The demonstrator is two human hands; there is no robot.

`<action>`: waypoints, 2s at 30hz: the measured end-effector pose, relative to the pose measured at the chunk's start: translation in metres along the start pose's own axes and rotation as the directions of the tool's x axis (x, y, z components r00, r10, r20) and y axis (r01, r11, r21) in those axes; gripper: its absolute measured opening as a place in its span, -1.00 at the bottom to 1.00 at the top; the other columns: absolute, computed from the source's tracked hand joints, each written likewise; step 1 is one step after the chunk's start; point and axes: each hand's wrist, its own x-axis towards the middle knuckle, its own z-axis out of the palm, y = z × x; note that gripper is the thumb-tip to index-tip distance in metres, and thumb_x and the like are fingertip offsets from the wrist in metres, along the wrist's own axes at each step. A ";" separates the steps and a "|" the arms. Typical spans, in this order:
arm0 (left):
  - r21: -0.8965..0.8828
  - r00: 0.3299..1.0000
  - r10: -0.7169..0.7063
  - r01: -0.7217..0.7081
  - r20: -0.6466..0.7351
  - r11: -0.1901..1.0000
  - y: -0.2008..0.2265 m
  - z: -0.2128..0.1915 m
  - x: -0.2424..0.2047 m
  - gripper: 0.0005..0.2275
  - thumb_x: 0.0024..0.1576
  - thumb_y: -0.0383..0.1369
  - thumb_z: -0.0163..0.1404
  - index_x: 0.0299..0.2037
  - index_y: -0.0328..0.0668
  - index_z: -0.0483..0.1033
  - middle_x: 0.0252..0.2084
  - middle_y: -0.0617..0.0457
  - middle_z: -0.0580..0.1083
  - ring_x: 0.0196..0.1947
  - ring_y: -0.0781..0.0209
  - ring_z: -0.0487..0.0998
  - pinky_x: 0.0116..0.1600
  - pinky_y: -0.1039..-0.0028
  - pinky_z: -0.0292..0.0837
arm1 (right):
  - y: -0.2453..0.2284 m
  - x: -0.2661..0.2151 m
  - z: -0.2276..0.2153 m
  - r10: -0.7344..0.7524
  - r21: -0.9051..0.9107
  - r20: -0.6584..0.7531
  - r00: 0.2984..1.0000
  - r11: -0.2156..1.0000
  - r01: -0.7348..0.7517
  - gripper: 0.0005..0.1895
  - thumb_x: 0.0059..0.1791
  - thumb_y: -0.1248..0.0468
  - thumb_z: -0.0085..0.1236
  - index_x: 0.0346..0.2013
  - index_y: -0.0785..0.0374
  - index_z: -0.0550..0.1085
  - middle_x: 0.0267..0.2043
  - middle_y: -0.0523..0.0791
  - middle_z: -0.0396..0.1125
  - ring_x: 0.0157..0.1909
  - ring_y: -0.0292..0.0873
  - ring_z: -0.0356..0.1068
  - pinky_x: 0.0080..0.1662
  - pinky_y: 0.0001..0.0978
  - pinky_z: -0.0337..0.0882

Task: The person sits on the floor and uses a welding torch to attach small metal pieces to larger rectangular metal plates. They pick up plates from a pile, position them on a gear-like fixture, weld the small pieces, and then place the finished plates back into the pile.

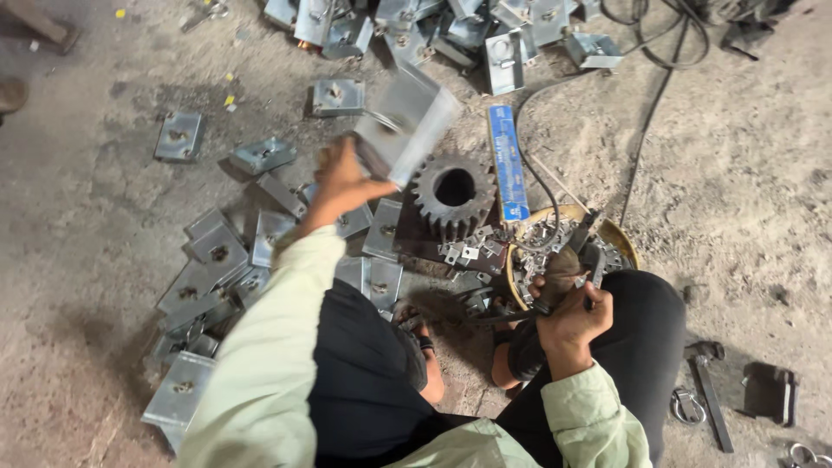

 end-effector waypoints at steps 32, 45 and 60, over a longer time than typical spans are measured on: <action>-0.030 0.941 0.287 -0.286 0.179 0.958 0.002 0.138 0.029 0.20 -0.40 -0.30 0.45 0.48 -0.06 -0.15 0.48 -0.35 -0.02 0.46 -0.41 -0.03 0.46 -0.02 -0.10 | -0.011 0.002 -0.002 0.093 0.101 -0.132 0.987 0.992 -0.080 -0.38 -0.15 -0.01 -0.12 0.06 0.34 0.42 -0.18 -0.01 0.38 -0.26 0.03 0.32 -0.23 -0.15 0.33; -0.196 0.904 -0.425 0.411 -0.035 0.890 -0.055 0.292 -0.081 -0.71 0.01 -0.30 0.18 -0.06 -0.10 0.55 0.05 -0.21 0.50 0.07 -0.22 0.51 0.13 0.11 0.41 | -0.015 0.003 0.006 0.168 0.194 -0.241 0.956 0.973 -0.122 -0.41 -0.15 -0.02 -0.07 0.04 0.29 0.40 -0.16 -0.04 0.33 -0.20 -0.01 0.31 -0.17 -0.16 0.33; -0.019 0.994 -0.039 0.037 -0.097 0.999 -0.047 0.314 -0.085 -0.75 0.10 -0.45 0.07 -0.01 -0.27 0.53 0.09 -0.29 0.45 0.03 -0.34 0.48 0.08 0.03 0.40 | -0.015 -0.001 0.003 0.194 0.140 -0.230 0.954 0.976 -0.165 -0.35 -0.16 -0.06 -0.09 0.05 0.34 0.42 -0.22 0.01 0.33 -0.23 0.01 0.31 -0.21 -0.13 0.30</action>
